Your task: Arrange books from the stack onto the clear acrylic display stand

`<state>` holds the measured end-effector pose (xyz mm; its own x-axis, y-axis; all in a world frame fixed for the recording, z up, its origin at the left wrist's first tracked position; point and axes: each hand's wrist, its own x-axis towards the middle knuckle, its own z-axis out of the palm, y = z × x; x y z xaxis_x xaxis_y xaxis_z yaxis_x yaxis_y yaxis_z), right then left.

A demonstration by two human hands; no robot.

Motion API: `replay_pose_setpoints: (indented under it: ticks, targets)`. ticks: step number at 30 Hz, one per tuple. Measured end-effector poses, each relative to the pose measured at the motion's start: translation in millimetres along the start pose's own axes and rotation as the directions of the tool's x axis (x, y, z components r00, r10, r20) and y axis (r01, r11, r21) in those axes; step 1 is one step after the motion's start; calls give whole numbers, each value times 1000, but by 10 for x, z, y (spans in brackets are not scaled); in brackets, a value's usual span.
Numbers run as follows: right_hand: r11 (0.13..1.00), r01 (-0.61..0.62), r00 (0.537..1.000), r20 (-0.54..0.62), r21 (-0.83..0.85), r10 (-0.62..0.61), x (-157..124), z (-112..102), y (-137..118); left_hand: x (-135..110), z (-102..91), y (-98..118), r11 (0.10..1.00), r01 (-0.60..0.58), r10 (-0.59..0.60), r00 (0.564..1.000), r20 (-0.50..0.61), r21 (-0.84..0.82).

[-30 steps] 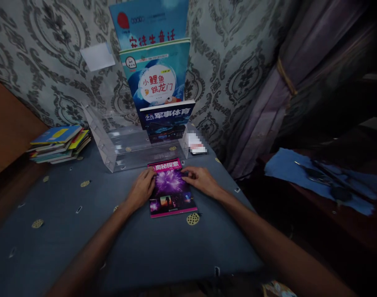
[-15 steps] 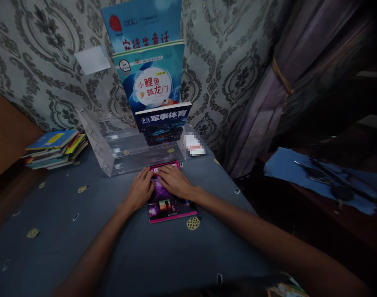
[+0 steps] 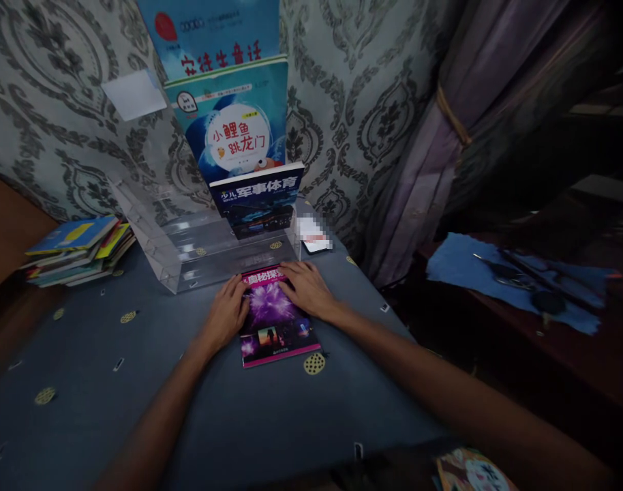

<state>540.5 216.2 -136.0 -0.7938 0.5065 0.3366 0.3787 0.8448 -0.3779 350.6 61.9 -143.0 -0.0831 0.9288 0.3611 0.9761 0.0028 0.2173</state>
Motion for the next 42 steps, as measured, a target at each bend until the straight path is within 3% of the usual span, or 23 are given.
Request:
replay_pose_setpoints:
  ticks: [4,12,19,27,36,42]
  targets:
    - [997,15,1000,7,77,-15,28,-31,160,0,2,-6,1000,-1,1,1000,-1,5]
    - [989,36,999,-32,146,-31,59,16,225,40,-72,4,999,-31,30,999,43,29]
    - [952,44,997,-76,304,-22,74,48,322,209,-225,259,991,-7,-11,991,134,133]
    - [937,4,994,-106,350,36,70,56,319,263,-28,587,987,-162,155,971,182,22]
    - [925,-5,992,-113,380,51,84,100,379,362,10,637,981,-192,182,947,267,14]
    - [924,-19,994,-94,381,59,84,83,373,384,45,732,982,-186,178,957,231,15]
